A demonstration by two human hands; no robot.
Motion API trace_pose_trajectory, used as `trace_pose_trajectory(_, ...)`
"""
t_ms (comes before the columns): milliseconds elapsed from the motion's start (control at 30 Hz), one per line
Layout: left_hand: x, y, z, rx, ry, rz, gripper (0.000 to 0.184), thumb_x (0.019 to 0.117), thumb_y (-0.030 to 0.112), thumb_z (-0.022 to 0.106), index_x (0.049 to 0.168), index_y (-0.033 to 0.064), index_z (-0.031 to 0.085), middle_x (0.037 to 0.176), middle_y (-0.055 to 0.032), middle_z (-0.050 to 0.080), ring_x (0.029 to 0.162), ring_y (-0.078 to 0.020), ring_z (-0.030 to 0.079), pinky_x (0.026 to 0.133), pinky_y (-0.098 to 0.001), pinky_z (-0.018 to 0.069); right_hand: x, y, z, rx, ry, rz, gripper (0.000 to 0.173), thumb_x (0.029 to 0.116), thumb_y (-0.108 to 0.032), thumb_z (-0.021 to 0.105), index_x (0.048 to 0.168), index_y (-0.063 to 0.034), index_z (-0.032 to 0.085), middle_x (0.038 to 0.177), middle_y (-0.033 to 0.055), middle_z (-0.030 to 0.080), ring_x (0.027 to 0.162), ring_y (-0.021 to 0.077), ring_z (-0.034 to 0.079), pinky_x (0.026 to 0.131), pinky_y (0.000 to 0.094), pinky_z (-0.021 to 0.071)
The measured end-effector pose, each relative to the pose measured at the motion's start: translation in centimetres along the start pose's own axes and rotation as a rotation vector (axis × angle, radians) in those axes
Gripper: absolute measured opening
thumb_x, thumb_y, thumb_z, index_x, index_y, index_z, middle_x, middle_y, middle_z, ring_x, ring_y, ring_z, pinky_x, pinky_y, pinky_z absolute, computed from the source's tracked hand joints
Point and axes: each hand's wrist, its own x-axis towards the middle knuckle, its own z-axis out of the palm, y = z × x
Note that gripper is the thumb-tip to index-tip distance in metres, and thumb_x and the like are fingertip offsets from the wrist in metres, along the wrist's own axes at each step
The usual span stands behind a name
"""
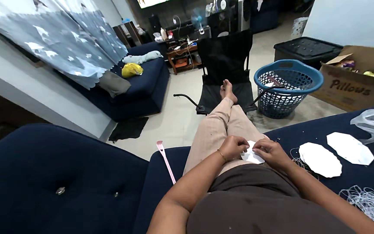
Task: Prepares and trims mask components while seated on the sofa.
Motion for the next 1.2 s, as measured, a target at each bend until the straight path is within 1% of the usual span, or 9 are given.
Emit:
trace_pose_trajectory(167,0.1,-0.1,0.3,-0.092,-0.02,-0.017,0.018,0.1001,0.007,0.062,0.108,-0.0068,0.07,0.088,-0.0107,0.072,0.074,-0.0098,0.068,0.076,-0.0282,0.0584,-0.1,-0.9,0.1,-0.046,-0.03,0.032,0.014,0.0936,-0.014,0.065,0.093,-0.003,0.074,0.093,0.0103,0.072,0.088,0.0223,0.067,0.082,0.0415,0.0551)
trace_pose_trajectory(233,0.1,-0.1,0.2,-0.181,-0.039,-0.012,0.021,0.1005,0.001,0.057,0.118,-0.0082,0.066,0.091,-0.0115,0.072,0.075,-0.0106,0.068,0.076,-0.0287,0.059,-0.1,-1.0,0.1,-0.06,-0.035,0.06,0.015,0.0946,-0.014,0.064,0.094,-0.0022,0.073,0.092,0.0112,0.071,0.085,0.0223,0.067,0.079,0.0408,0.056)
trace_pose_trajectory(300,0.0,0.0,0.1,-0.291,-0.055,0.012,0.023,0.1003,-0.005,0.053,0.121,-0.0103,0.063,0.095,-0.0127,0.072,0.08,-0.0124,0.07,0.08,-0.0307,0.0598,-0.2,-1.4,-0.1,-0.064,-0.039,0.121,0.016,0.0964,-0.015,0.062,0.097,-0.0015,0.072,0.093,0.0125,0.07,0.081,0.0224,0.067,0.075,0.0412,0.0559)
trace_pose_trajectory(367,-0.1,0.1,0.0,-0.349,-0.069,0.019,0.021,0.1003,-0.007,0.05,0.116,-0.0125,0.063,0.1,-0.0143,0.072,0.087,-0.0137,0.071,0.087,-0.0327,0.0593,-0.2,-2.0,-0.4,-0.057,-0.041,0.182,0.016,0.0977,-0.013,0.062,0.1,-0.0002,0.071,0.092,0.014,0.07,0.078,0.0241,0.067,0.073,0.0433,0.0553)
trace_pose_trajectory(533,-0.3,0.1,-0.2,-0.279,-0.113,0.024,0.026,0.0985,-0.01,0.048,0.117,-0.0125,0.067,0.111,-0.019,0.073,0.101,-0.0166,0.072,0.097,-0.0333,0.0564,-0.3,-1.6,-0.4,-0.009,0.002,0.192,0.017,0.0988,-0.016,0.06,0.101,-0.0018,0.069,0.088,0.0096,0.071,0.076,0.0185,0.068,0.072,0.0397,0.0568)
trace_pose_trajectory(733,-0.3,0.6,0.0,-0.093,-0.008,-0.029,0.016,0.0947,0.003,0.068,0.106,-0.0071,0.073,0.095,-0.0132,0.075,0.084,-0.0115,0.071,0.086,-0.0303,0.0581,-0.3,-2.2,-0.5,0.115,0.028,0.231,0.017,0.1026,-0.015,0.054,0.105,-0.0015,0.064,0.088,0.0047,0.072,0.077,0.008,0.068,0.074,0.0276,0.0577)
trace_pose_trajectory(867,-0.4,0.8,-0.1,-0.068,0.027,-0.021,0.017,0.0977,0.005,0.064,0.107,-0.0079,0.071,0.096,-0.0139,0.075,0.085,-0.0134,0.072,0.087,-0.0315,0.0586,-0.3,-2.4,-0.4,0.12,0.033,0.18,0.018,0.1027,-0.013,0.053,0.107,0.0008,0.064,0.092,0.0076,0.072,0.08,0.0101,0.07,0.076,0.0283,0.0584)
trace_pose_trajectory(1067,-0.3,0.6,-0.2,-0.232,0.036,-0.01,0.021,0.0987,-0.007,0.054,0.114,-0.0121,0.068,0.106,-0.0176,0.074,0.093,-0.0145,0.073,0.091,-0.0305,0.058,-0.3,-2.2,-0.3,0.108,0.033,0.174,0.018,0.1022,-0.014,0.054,0.105,-0.0007,0.065,0.091,0.0068,0.072,0.08,0.0083,0.069,0.075,0.0254,0.0574)
trace_pose_trajectory(1200,-0.2,0.6,-0.2,-0.203,0.042,-0.03,0.019,0.0941,-0.008,0.06,0.111,-0.0109,0.069,0.102,-0.0164,0.074,0.092,-0.0132,0.072,0.09,-0.0301,0.0577,-0.3,-2.2,-0.3,0.112,0.024,0.188,0.017,0.1022,-0.015,0.054,0.105,-0.0025,0.065,0.09,0.0054,0.072,0.079,0.0069,0.068,0.074,0.024,0.0568)
